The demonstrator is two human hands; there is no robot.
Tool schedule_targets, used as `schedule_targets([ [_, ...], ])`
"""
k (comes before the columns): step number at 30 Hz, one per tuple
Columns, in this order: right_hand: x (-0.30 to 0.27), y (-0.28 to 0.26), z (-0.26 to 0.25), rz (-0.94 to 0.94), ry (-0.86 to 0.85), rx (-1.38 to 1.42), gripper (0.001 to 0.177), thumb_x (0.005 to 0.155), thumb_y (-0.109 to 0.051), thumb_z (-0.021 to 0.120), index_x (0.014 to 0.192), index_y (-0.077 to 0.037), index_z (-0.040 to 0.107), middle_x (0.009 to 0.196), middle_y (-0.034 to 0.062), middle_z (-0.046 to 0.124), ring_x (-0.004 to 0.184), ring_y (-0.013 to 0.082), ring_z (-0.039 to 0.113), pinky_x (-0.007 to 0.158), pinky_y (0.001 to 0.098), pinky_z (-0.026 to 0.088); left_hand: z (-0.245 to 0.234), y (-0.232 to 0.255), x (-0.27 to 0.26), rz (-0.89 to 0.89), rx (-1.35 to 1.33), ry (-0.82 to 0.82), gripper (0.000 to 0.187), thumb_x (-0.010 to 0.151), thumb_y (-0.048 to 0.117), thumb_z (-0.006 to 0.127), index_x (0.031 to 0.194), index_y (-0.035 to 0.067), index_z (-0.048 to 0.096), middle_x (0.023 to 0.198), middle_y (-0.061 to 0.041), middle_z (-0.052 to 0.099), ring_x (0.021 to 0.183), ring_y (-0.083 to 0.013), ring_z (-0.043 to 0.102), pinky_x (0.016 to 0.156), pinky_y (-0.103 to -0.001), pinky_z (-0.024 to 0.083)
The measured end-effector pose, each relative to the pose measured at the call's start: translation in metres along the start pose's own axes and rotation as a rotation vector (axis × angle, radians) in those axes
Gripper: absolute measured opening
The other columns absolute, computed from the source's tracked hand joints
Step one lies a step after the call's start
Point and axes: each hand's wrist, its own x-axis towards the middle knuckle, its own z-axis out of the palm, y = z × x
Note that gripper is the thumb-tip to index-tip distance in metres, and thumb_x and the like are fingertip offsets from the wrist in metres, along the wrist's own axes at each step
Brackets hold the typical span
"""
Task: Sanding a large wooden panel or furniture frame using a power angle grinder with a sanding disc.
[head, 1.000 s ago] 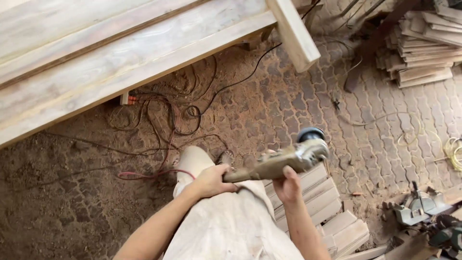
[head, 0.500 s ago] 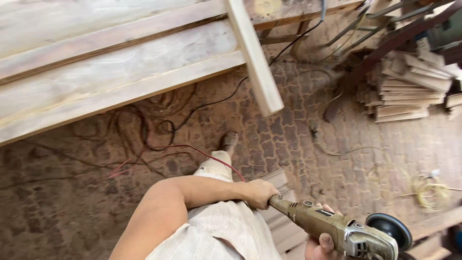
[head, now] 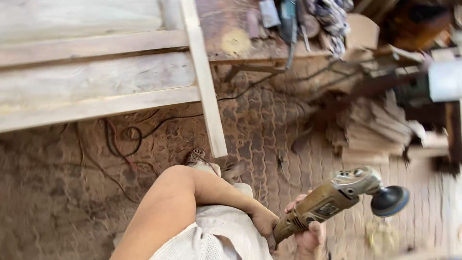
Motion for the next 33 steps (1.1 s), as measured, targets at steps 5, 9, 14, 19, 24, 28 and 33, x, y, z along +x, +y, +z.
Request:
schedule_targets([
  [5,0.067,-0.01,-0.08,0.33,0.041,-0.311,0.076,0.066,-0.019,0.084,0.131,0.005,0.053,0.103,0.0212,0.068,0.084,0.0338,0.07,0.075,0.0438,0.057,-0.056,0.037,-0.033,-0.275,0.085,0.399,0.058,0.084,0.042,0.064,0.128,0.005,0.067,0.125,-0.015,0.068,0.111,-0.0301,0.064,0.098,-0.044,0.051],
  [9,0.131,-0.018,-0.117,0.576,-0.05,-0.621,0.073,0.065,-0.005,0.072,0.134,0.007,0.056,0.097,0.0211,0.067,0.078,0.0288,0.061,0.073,0.0383,0.05,-0.078,0.075,-0.087,-0.558,-0.145,0.918,0.053,0.084,0.046,0.057,0.111,0.003,0.071,0.099,-0.01,0.074,0.083,-0.0245,0.067,0.074,-0.037,0.054],
  [14,0.205,-0.017,-0.106,0.691,-0.305,-0.759,0.066,0.071,-0.011,0.071,0.132,0.007,0.056,0.111,0.0192,0.064,0.096,0.0261,0.055,0.091,0.035,0.044,-0.034,0.081,-0.108,-0.689,-0.179,1.406,0.038,0.083,0.041,0.063,0.095,0.005,0.063,0.091,-0.012,0.071,0.081,-0.0285,0.065,0.077,-0.037,0.053],
  [19,0.262,0.006,-0.088,0.787,-0.433,-0.87,0.073,0.071,-0.02,0.068,0.137,0.006,0.051,0.12,0.0208,0.061,0.104,0.0274,0.055,0.095,0.0395,0.045,0.002,0.052,-0.106,-0.951,-0.445,1.545,0.026,0.084,0.037,0.058,0.077,0.012,0.052,0.081,-0.003,0.063,0.072,-0.0155,0.056,0.07,-0.03,0.051],
  [24,0.307,0.022,-0.061,0.737,-0.451,-0.871,0.054,0.077,-0.015,0.072,0.125,0.007,0.056,0.107,0.0155,0.063,0.092,0.021,0.055,0.088,0.0307,0.045,0.005,0.049,-0.126,-1.101,-0.695,1.515,0.034,0.098,0.045,0.055,0.103,0.014,0.069,0.096,-0.002,0.072,0.083,-0.0131,0.07,0.078,-0.029,0.062],
  [28,0.331,0.023,-0.012,0.727,-0.454,-1.007,0.066,0.072,-0.021,0.071,0.129,0.006,0.054,0.109,0.0179,0.062,0.095,0.0241,0.055,0.089,0.0352,0.046,0.007,0.012,-0.158,-1.04,-0.859,1.497,0.039,0.096,0.058,0.05,0.09,0.022,0.06,0.089,0.006,0.066,0.08,-0.0062,0.065,0.075,-0.025,0.058],
  [33,0.373,0.039,0.02,0.557,-0.436,-1.189,0.053,0.071,-0.026,0.088,0.115,-0.006,0.067,0.09,0.0099,0.062,0.084,0.0191,0.056,0.076,0.0332,0.05,0.042,-0.058,-0.175,-1.255,-0.664,1.739,0.054,0.09,0.051,0.059,0.121,0.009,0.072,0.124,-0.02,0.073,0.123,-0.039,0.066,0.104,-0.052,0.051],
])
